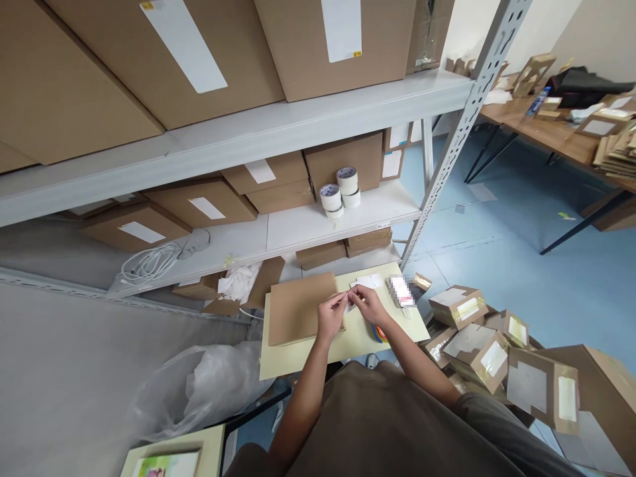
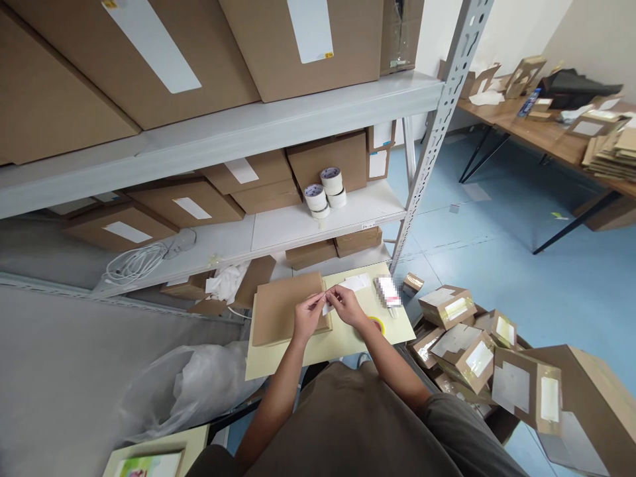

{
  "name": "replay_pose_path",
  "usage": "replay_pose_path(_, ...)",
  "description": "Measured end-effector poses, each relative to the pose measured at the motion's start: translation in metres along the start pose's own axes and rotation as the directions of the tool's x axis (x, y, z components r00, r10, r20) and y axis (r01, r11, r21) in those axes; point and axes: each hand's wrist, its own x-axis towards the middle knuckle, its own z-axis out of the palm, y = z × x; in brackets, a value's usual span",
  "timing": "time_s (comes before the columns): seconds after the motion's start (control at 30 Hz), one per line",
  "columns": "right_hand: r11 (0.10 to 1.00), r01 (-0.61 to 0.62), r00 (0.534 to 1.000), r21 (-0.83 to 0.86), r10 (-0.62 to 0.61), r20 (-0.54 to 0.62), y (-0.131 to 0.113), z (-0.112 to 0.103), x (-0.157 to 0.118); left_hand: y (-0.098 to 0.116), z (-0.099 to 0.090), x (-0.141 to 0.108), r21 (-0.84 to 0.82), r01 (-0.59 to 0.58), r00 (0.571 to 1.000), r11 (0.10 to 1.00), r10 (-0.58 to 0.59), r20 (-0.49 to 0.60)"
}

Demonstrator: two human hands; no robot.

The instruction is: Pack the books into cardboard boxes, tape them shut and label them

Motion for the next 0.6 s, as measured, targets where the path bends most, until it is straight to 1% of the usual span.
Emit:
replay_pose_path(0.1,0.998,0.026,0.999,-0.058,-0.027,-0.025,-0.001,-0.001,0.0,0.004,0.001,0.001,-0.022,-0.015,1.0,1.0,0.015,-0.004)
replay_pose_path(0.2,0.995,0.048,0.998,-0.086,-0.051,-0.038,0.0,0.0,0.0,0.008,0.004,0.0,-0.055,-0.003,1.0,0.998,0.002,-0.03)
replay_pose_path(0.3,0.992,0.073,0.996,-0.106,-0.078,-0.041,0.001,0.003,-0.001,0.009,0.006,-0.001,-0.107,0.05,0.996,0.993,-0.057,-0.065)
replay_pose_path(0.37,0.99,0.086,0.996,-0.109,-0.089,-0.022,0.0,0.004,0.0,0.008,0.006,-0.001,-0.166,0.098,0.989,0.981,-0.115,-0.098)
replay_pose_path(0.43,0.991,0.085,0.996,-0.101,-0.085,0.006,0.0,0.004,0.001,0.006,0.004,0.0,-0.237,0.141,0.974,0.961,-0.178,-0.142)
replay_pose_path(0.5,0.994,0.066,0.998,-0.084,-0.064,0.03,0.0,0.005,0.002,0.005,-0.002,0.0,-0.28,0.159,0.961,0.947,-0.214,-0.178)
replay_pose_path(0.53,0.996,0.054,0.998,-0.076,-0.051,0.037,0.0,0.005,0.003,0.005,-0.005,0.0,-0.28,0.163,0.96,0.946,-0.217,-0.176)
replay_pose_path(0.6,0.997,0.034,0.998,-0.063,-0.031,0.057,-0.001,0.008,0.004,0.005,-0.013,-0.002,-0.249,0.169,0.971,0.954,-0.205,-0.127)
